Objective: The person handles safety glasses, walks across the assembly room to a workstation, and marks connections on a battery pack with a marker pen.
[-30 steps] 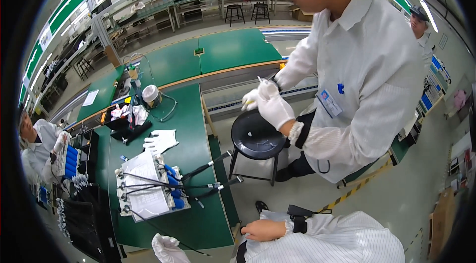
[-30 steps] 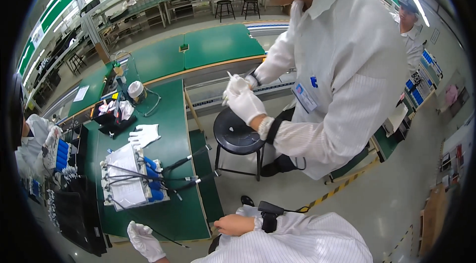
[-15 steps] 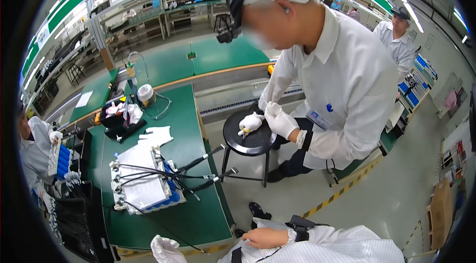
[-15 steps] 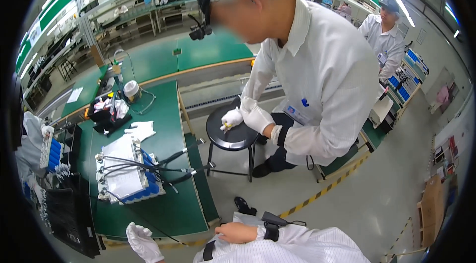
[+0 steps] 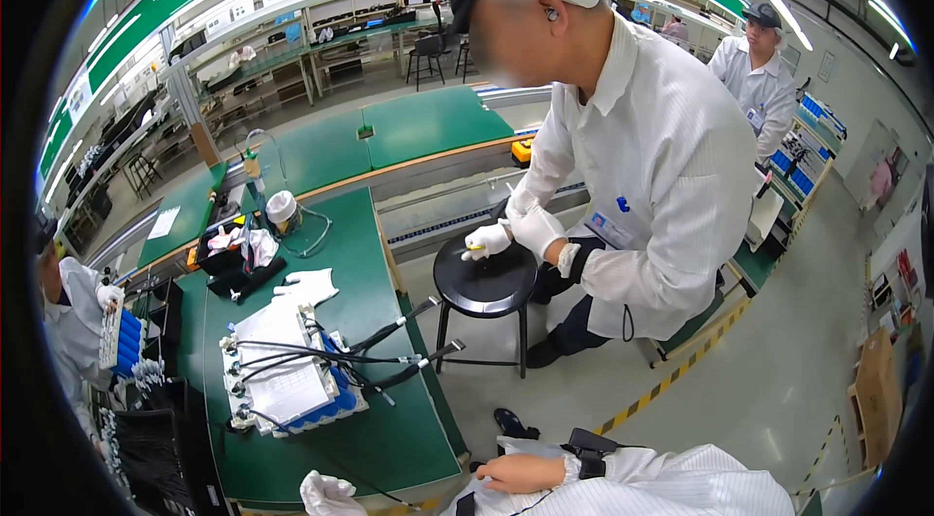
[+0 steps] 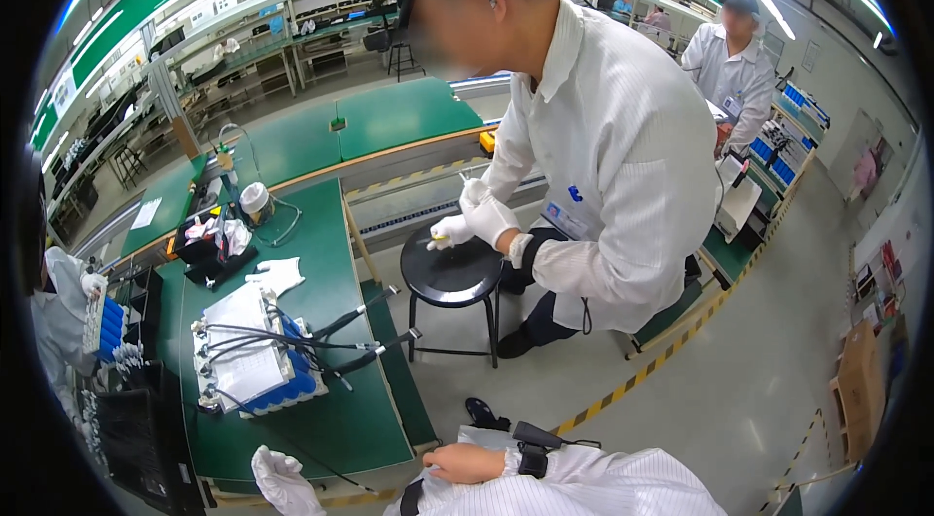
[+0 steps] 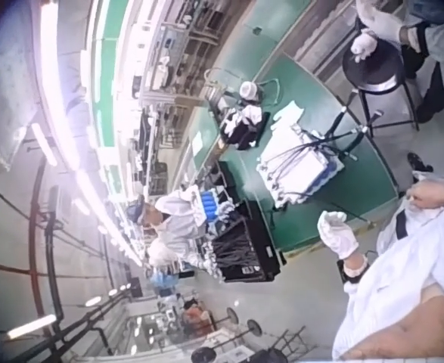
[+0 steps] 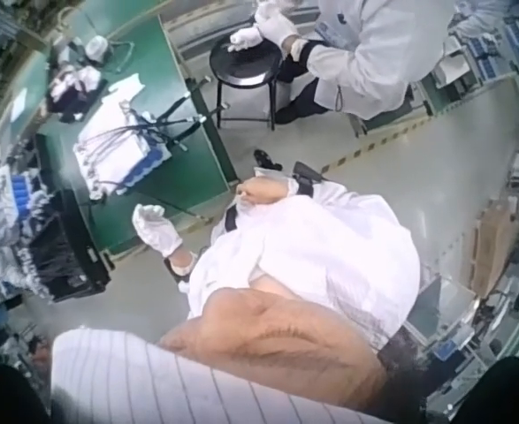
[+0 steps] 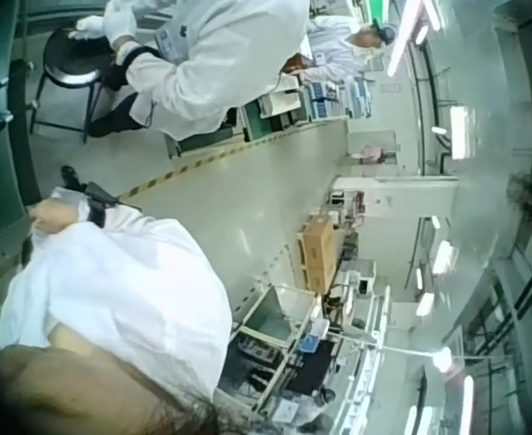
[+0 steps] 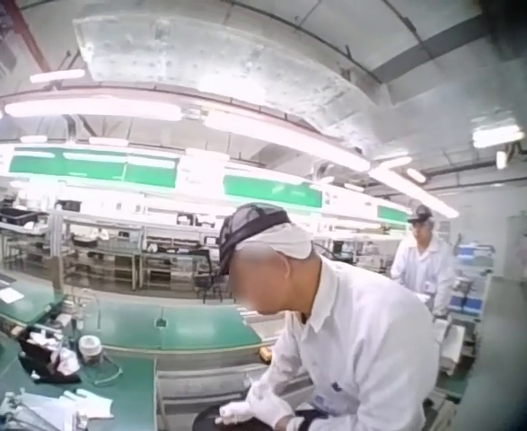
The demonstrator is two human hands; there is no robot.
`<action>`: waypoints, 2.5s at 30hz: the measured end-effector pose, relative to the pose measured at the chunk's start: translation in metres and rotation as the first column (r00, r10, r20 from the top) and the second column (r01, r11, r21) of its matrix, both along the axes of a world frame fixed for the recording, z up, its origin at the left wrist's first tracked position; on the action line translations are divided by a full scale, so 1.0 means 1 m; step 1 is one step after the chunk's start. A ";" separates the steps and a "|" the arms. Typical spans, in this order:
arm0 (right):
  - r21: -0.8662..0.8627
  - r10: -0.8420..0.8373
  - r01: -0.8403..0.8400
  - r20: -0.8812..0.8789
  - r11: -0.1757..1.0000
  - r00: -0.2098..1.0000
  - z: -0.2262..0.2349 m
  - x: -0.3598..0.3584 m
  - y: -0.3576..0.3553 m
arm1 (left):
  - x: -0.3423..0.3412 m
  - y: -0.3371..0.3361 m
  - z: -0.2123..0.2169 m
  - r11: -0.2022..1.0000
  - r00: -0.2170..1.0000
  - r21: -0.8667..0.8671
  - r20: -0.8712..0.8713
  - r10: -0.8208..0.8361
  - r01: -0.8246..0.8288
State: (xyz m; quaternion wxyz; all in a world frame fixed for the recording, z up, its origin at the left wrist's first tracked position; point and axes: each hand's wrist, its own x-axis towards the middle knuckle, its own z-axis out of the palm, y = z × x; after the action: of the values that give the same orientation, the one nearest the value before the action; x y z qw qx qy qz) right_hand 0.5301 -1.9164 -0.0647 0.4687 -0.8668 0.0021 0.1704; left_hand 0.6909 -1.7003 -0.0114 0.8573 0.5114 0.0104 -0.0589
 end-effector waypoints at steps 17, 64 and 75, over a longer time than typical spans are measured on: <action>-0.105 -0.067 0.068 0.013 0.992 0.998 0.001 -0.007 -0.004 | 0.012 -0.013 -0.010 0.998 0.999 -0.042 -0.016 -0.050 0.050; -0.158 -0.033 0.025 -0.045 0.987 0.998 0.006 0.004 -0.003 | 0.015 -0.012 -0.013 1.000 1.000 -0.004 -0.012 -0.025 0.025; -0.139 0.074 -0.066 0.049 0.988 0.996 -0.037 0.036 0.003 | 0.059 -0.003 -0.016 0.999 0.991 -0.036 -0.131 0.010 -0.015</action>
State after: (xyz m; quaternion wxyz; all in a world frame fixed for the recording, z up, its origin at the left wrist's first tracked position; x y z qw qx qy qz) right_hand 0.5661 -1.9137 -0.1021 0.4014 -0.9009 -0.0293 0.1625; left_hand 0.7495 -1.7029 -0.0278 0.8643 0.4906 0.0685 -0.0869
